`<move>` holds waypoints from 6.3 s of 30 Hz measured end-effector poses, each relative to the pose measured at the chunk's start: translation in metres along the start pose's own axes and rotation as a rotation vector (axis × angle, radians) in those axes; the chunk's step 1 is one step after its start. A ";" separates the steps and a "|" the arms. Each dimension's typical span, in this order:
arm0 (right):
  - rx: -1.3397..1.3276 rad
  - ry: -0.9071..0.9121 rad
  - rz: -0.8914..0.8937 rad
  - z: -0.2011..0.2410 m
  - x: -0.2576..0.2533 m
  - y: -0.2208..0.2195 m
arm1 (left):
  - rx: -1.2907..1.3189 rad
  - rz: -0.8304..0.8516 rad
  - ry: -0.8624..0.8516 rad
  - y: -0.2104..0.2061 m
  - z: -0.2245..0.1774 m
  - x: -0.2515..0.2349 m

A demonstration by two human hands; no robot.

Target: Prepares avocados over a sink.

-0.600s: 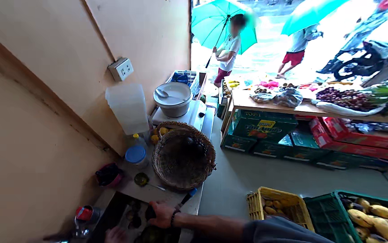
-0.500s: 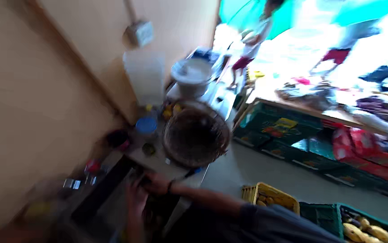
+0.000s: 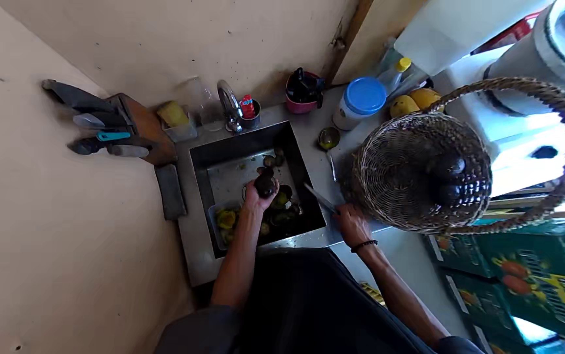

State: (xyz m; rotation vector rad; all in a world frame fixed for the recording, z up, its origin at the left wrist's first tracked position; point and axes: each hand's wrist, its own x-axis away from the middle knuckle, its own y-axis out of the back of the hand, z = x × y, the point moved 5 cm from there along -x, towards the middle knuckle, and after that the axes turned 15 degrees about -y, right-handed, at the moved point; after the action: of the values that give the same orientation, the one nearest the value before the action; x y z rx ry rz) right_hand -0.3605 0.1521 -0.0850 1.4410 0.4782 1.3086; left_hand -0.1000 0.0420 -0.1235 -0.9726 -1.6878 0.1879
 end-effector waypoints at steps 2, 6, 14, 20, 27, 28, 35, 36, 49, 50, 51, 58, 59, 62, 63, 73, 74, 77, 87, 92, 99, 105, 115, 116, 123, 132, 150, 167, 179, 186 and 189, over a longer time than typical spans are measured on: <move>-0.230 0.023 0.130 0.024 0.011 0.006 | 0.098 -0.075 -0.029 0.001 0.004 0.000; -0.731 0.194 0.269 0.082 0.031 -0.005 | 0.134 -0.128 -0.025 -0.011 0.013 0.011; -0.503 0.143 0.248 0.110 0.030 -0.003 | -0.015 -0.180 -0.097 -0.038 0.013 0.026; -0.488 0.133 0.242 0.107 0.028 -0.003 | -0.043 -0.183 -0.099 -0.038 0.016 0.025; -0.460 0.104 0.268 0.106 0.025 -0.005 | -0.175 -0.200 -0.241 -0.034 0.018 0.021; -0.449 0.087 0.274 0.106 0.024 -0.005 | -0.196 -0.185 -0.265 -0.033 0.018 0.020; -0.398 0.038 0.266 0.112 0.026 -0.003 | -0.242 -0.241 -0.277 -0.029 0.025 0.020; -0.392 0.030 0.263 0.113 0.026 -0.002 | -0.245 -0.236 -0.278 -0.028 0.027 0.019; -0.496 0.015 0.286 0.121 0.029 0.008 | -0.503 0.161 -0.646 -0.043 0.020 0.045; -0.529 0.027 0.285 0.122 0.030 0.012 | -0.541 0.221 -0.723 -0.048 0.015 0.048; -0.572 0.047 0.283 0.123 0.031 0.016 | -0.595 0.293 -0.816 -0.053 0.009 0.052; -0.841 0.142 0.360 0.134 0.041 0.053 | -0.481 0.592 -1.173 -0.113 -0.032 0.073; -0.873 0.170 0.348 0.137 0.043 0.060 | -0.460 0.653 -1.197 -0.122 -0.036 0.079; -0.952 0.347 0.118 0.138 0.051 0.075 | -0.405 0.938 -1.207 -0.150 -0.051 0.116; -0.949 0.401 -0.002 0.138 0.053 0.080 | -0.426 0.980 -1.155 -0.158 -0.054 0.134; -0.858 0.298 0.176 0.126 0.054 0.080 | -0.500 0.810 -0.927 -0.135 -0.034 0.102; -0.869 0.292 0.232 0.125 0.057 0.084 | -0.563 0.872 -1.021 -0.136 -0.040 0.103; -0.921 0.260 0.405 0.122 0.070 0.096 | -0.854 1.100 -1.352 -0.146 -0.070 0.117; -0.856 0.275 0.073 0.107 0.049 0.079 | -0.409 0.413 -0.509 -0.148 -0.028 0.115; -0.880 0.166 0.228 0.097 0.057 0.067 | -0.798 0.719 -0.943 -0.123 -0.018 0.086; -0.850 0.213 0.123 0.098 0.053 0.060 | -0.619 0.628 -0.846 -0.145 -0.041 0.108; -0.722 0.126 0.113 0.086 0.031 0.019 | -0.532 0.367 -0.545 -0.108 0.007 0.073; -0.653 0.039 0.160 0.080 0.040 0.023 | -0.810 0.466 -0.826 -0.089 0.021 0.081; -0.634 0.028 0.167 0.079 0.040 0.024 | -0.811 0.478 -0.841 -0.087 0.022 0.079; -0.563 0.012 0.312 0.069 0.033 0.029 | -0.937 0.666 -0.866 -0.081 0.027 0.064; -1.026 -0.274 0.748 0.018 0.013 0.001 | -1.192 0.658 -0.399 -0.074 0.084 0.034; -1.307 -0.464 0.893 -0.051 -0.029 -0.034 | -1.105 0.679 0.071 -0.098 0.090 0.018; -0.348 0.021 0.514 0.048 -0.002 -0.036 | -0.665 0.368 -0.093 -0.008 0.024 -0.015; 0.105 -0.102 0.521 0.088 0.000 -0.022 | -0.506 -0.020 -0.077 0.062 0.030 -0.023; 0.227 -0.079 0.523 0.099 -0.001 -0.043 | -0.448 -0.116 -0.027 0.100 0.044 -0.019; 0.251 -0.123 0.500 0.096 0.002 -0.040 | -0.466 -0.094 -0.024 0.098 0.043 -0.009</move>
State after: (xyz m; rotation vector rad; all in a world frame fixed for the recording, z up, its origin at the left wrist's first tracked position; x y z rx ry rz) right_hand -0.2617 0.1259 -0.1011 1.9227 0.2075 1.5753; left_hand -0.0882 0.1141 -0.2023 -1.2288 -1.8346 -0.2702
